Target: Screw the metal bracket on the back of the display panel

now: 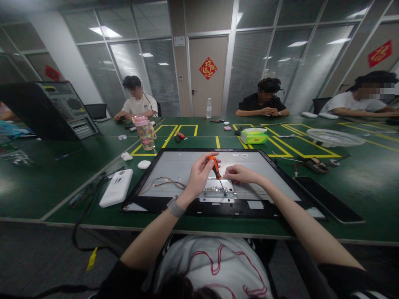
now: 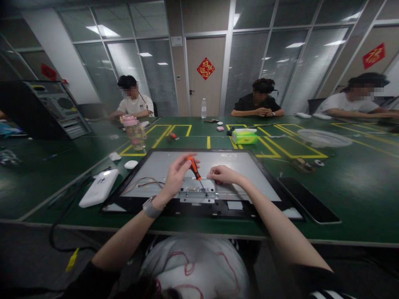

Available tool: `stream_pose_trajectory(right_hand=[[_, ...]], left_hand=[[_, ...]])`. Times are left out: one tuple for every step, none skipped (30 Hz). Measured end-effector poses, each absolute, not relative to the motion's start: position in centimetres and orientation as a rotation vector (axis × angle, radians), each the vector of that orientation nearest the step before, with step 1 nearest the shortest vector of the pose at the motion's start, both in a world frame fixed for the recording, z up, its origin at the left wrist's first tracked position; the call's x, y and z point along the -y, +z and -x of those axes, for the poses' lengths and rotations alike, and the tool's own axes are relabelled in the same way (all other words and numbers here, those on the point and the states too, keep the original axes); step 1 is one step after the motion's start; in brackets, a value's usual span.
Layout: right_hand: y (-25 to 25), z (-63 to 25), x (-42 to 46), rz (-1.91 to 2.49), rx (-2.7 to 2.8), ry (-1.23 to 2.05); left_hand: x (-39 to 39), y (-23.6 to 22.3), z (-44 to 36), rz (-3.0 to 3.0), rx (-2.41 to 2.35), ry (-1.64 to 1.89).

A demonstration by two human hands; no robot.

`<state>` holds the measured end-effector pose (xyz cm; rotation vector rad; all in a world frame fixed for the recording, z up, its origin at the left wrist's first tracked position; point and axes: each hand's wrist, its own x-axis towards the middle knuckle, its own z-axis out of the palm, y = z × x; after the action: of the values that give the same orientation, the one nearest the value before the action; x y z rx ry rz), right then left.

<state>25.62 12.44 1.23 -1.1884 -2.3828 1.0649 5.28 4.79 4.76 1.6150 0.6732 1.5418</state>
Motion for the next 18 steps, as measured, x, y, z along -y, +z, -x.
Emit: stream_pose_trajectory(right_hand=[[1.22, -25.63, -12.45, 1.193, 2.379, 1.067], [1.20, -25.64, -12.46, 1.196, 2.376, 1.069], [1.17, -25.66, -12.49, 1.198, 2.376, 1.069], [1.14, -25.68, -12.52, 1.197, 2.378, 1.068], [1.11, -25.70, -12.55, 1.195, 2.381, 1.067], [1.08, -25.71, -12.57, 1.192, 2.383, 1.067], [1.07, -25.71, -12.59, 1.192, 2.384, 1.067], [1.06, -25.71, -12.59, 1.191, 2.384, 1.069], [1.07, -25.70, -12.58, 1.189, 2.383, 1.072], [1.09, -25.69, -12.56, 1.188, 2.381, 1.073], [1.12, -25.67, -12.53, 1.188, 2.380, 1.071], [1.15, -25.65, -12.50, 1.186, 2.380, 1.068], [1.18, -25.64, -12.46, 1.186, 2.380, 1.066], [1.20, -25.64, -12.44, 1.187, 2.378, 1.067], [1.22, -25.64, -12.42, 1.190, 2.375, 1.071], [1.23, -25.65, -12.41, 1.194, 2.372, 1.077], [1.24, -25.66, -12.40, 1.199, 2.369, 1.082], [1.23, -25.67, -12.40, 1.205, 2.364, 1.084]], left_hand=[[-4.75, 4.82, -5.28, -1.614, -0.681, 1.543], [-4.72, 4.86, -5.27, -1.615, -0.688, 1.546], [-4.69, 4.90, -5.27, -1.617, -0.696, 1.549], [-4.67, 4.92, -5.26, -1.620, -0.702, 1.553], [-4.66, 4.92, -5.26, -1.624, -0.706, 1.555], [-4.66, 4.92, -5.26, -1.628, -0.707, 1.558], [-4.67, 4.91, -5.25, -1.632, -0.707, 1.558], [-4.67, 4.89, -5.25, -1.637, -0.708, 1.557], [-4.68, 4.88, -5.25, -1.646, -0.711, 1.558], [-4.68, 4.87, -5.26, -1.658, -0.716, 1.561], [-4.68, 4.86, -5.26, -1.674, -0.723, 1.569], [-4.68, 4.85, -5.26, -1.693, -0.732, 1.580], [-4.69, 4.83, -5.25, -1.714, -0.743, 1.591], [-4.71, 4.80, -5.24, -1.735, -0.753, 1.601], [-4.73, 4.76, -5.23, -1.755, -0.762, 1.607], [-4.77, 4.71, -5.21, -1.772, -0.768, 1.613], [-4.81, 4.67, -5.19, -1.784, -0.774, 1.620], [-4.86, 4.63, -5.17, -1.792, -0.779, 1.629]])
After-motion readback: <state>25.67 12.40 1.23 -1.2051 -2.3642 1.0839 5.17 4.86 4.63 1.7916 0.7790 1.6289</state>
